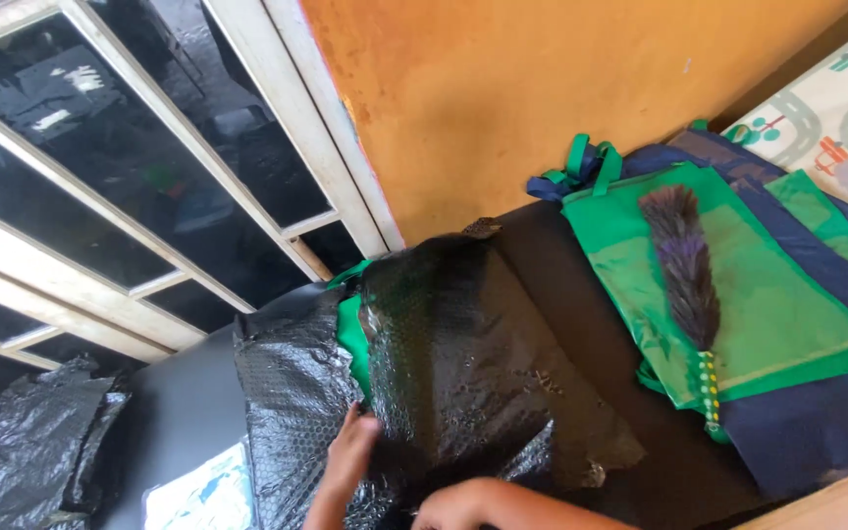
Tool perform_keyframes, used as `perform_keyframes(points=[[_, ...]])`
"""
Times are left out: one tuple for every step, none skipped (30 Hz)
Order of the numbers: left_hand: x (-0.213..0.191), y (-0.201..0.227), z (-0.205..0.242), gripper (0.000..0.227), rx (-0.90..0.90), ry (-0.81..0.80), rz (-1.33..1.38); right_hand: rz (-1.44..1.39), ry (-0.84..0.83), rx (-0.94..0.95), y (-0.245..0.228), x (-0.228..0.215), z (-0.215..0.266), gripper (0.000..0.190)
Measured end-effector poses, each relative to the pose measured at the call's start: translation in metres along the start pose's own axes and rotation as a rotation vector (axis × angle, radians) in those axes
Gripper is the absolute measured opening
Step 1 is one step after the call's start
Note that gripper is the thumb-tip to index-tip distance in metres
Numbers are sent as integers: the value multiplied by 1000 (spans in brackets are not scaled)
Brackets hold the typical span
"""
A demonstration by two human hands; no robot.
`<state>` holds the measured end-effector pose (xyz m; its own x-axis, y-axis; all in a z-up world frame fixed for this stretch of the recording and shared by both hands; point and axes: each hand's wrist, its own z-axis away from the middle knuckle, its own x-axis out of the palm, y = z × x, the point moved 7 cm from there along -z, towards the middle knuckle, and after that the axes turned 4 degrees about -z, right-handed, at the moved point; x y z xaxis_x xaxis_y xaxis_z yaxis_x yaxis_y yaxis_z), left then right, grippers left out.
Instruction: Wrapping a green pillow in black bubble wrap and securing it with orange tape using a dispenser.
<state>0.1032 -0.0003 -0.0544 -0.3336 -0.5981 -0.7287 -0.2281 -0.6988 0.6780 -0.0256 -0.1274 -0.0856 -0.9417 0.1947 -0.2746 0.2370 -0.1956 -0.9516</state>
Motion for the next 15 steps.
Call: perform_keyframes(points=[[0,10,-1,65,-237,47,-144,18,21,154,16,6,-6,26],[0,21,3,84,-473,92,-284,34,39,312,32,14,-8,28],[12,12,4,84,-478,93,-281,33,34,313,26,12,-1,28],[12,7,3,62,-450,266,-257,-8,81,215,13,4,4,25],[12,2,4,41,-420,438,-232,-49,127,117,0,-4,11,24],[9,-4,5,41,-420,436,-233,-50,128,117,-31,-13,24,24],[10,-12,5,35,-425,379,-166,-75,354,106,-61,-37,41,14],[14,-20,6,34,-429,319,-97,-99,581,96,-90,-60,63,5],[7,-18,10,34,-428,316,-95,-101,582,100,-94,-70,68,5],[6,-13,13,38,-368,253,-43,-120,833,168,-92,-95,85,4],[4,-8,17,45,-308,190,9,-135,1084,234,-91,-115,105,13],[9,-15,19,45,-314,193,13,-134,1076,236,-80,-122,103,13],[16,-19,20,45,-271,162,10,7,1089,373,-67,-130,106,15],[18,-22,17,45,-223,133,0,152,1102,504,-55,-141,107,28],[18,-18,18,45,-225,138,-1,153,1099,500,-46,-145,100,28]])
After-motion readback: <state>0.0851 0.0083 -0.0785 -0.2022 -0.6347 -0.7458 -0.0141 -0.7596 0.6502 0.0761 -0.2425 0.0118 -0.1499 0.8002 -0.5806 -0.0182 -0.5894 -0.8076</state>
